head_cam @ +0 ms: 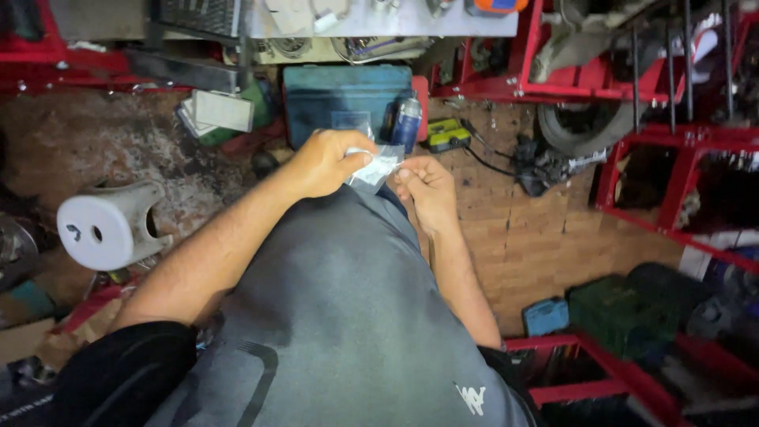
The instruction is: Unpacking a new piston, cleaning it, and installing the piston rings into the grooves.
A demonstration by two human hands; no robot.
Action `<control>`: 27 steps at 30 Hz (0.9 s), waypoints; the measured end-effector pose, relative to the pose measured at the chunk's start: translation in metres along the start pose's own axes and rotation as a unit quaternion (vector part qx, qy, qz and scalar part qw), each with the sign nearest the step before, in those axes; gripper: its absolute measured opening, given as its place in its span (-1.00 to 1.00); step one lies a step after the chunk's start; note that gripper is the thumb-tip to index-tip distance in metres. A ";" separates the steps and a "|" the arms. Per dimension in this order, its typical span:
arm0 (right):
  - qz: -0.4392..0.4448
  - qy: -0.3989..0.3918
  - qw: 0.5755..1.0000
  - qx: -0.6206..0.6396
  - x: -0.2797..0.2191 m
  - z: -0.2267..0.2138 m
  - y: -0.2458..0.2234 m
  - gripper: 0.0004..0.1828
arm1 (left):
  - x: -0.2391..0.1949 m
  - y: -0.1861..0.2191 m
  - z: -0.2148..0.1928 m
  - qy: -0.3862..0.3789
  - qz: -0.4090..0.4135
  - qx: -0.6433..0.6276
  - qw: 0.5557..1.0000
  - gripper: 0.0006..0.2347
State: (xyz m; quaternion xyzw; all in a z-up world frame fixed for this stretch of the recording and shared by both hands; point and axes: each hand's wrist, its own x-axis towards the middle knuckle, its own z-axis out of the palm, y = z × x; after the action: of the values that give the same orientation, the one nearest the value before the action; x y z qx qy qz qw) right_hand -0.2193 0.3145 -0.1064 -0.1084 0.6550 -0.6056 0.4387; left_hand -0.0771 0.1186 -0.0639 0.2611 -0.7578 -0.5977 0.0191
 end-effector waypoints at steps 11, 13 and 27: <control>0.019 -0.057 0.992 -0.108 0.015 -0.013 0.037 -0.80 | -0.085 -0.128 -0.012 0.119 -0.315 0.056 0.940 -0.54; 0.026 -0.081 0.986 -0.142 0.023 -0.011 0.041 -0.82 | -0.116 -0.146 -0.016 0.186 -0.331 -0.020 0.925 -0.65; -0.002 -0.120 0.909 -0.399 0.036 0.056 0.063 -0.85 | -0.247 -0.283 -0.037 0.321 -0.465 -0.029 0.824 -0.52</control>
State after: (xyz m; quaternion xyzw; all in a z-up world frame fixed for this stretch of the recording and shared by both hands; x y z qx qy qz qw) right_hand -0.1767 0.2664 -0.1717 -0.3476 0.7841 -0.2771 0.4331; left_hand 0.2542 0.1470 -0.2428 0.7591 -0.4794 -0.4402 -0.0116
